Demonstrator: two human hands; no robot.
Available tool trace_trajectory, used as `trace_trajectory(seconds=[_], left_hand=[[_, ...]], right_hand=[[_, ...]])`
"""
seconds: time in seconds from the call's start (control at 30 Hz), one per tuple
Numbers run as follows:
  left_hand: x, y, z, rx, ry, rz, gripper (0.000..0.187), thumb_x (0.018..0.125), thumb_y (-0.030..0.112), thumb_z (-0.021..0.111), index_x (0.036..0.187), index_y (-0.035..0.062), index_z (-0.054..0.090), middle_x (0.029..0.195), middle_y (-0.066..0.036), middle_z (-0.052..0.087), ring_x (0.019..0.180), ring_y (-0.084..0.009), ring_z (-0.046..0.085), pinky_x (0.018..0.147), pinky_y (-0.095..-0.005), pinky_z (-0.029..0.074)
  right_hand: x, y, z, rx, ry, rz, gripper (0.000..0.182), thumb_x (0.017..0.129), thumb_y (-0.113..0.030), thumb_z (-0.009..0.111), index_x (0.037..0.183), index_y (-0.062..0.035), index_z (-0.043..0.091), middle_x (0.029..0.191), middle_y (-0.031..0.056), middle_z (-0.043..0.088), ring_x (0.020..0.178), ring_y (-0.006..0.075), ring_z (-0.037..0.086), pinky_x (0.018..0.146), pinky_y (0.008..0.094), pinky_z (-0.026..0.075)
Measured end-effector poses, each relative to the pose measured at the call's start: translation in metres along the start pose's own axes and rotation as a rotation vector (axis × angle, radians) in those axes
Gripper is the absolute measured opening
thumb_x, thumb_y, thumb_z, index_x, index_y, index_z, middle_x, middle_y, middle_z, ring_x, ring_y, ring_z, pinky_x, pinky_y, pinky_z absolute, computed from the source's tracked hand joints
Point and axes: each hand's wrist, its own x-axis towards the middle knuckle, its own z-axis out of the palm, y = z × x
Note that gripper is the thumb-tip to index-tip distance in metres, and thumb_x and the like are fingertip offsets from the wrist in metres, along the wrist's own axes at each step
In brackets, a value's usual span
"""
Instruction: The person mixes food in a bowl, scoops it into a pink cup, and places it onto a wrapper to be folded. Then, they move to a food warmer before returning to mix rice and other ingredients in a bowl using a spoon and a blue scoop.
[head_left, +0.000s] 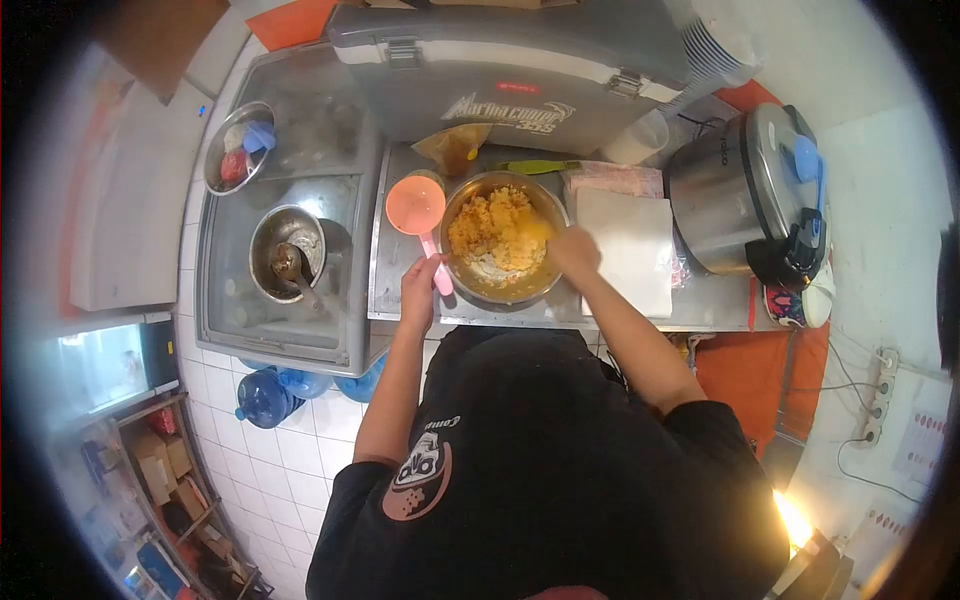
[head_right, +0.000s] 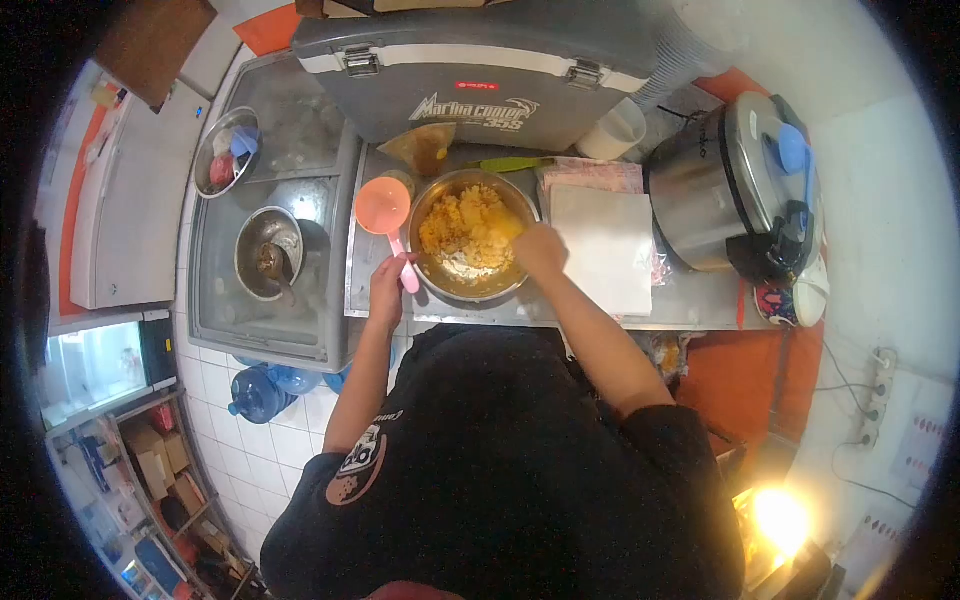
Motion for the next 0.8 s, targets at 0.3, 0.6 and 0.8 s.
trace_trajectory(seconds=[0.3,0.6,0.8], left_hand=[[0.000,0.002,0.001,0.013,0.020,0.036,0.030,0.095,0.028,0.054,0.101,0.0012,0.067,0.084,-0.001,0.063,0.074,-0.0085,0.055,0.070,-0.0232,0.042],[-0.004,0.002,0.005,-0.018,0.015,0.033,0.029,0.095,0.028,0.055,0.100,0.0018,0.067,0.084,-0.001,0.062,0.074,-0.0093,0.054,0.070,-0.0243,0.042],[-0.002,0.005,0.004,-0.029,-0.003,0.029,0.028,0.094,0.027,0.055,0.099,0.0012,0.066,0.088,-0.002,0.063,0.079,-0.0095,0.055,0.073,-0.0244,0.042]], right_hand=[[0.009,-0.006,0.000,-0.506,-0.113,-0.442,0.030,0.074,-0.023,0.060,0.093,-0.0026,0.070,0.092,0.0179,0.069,0.086,0.0339,0.067,0.075,0.0436,0.053],[0.023,-0.029,0.032,-0.390,0.114,-0.552,0.029,0.072,-0.021,0.058,0.092,-0.0043,0.071,0.095,0.0160,0.070,0.090,0.0314,0.068,0.076,0.0422,0.054],[0.016,-0.041,-0.002,-0.840,-0.232,-0.678,0.024,0.073,-0.022,0.064,0.090,-0.0075,0.073,0.093,0.0138,0.070,0.088,0.0294,0.068,0.074,0.0421,0.054]])
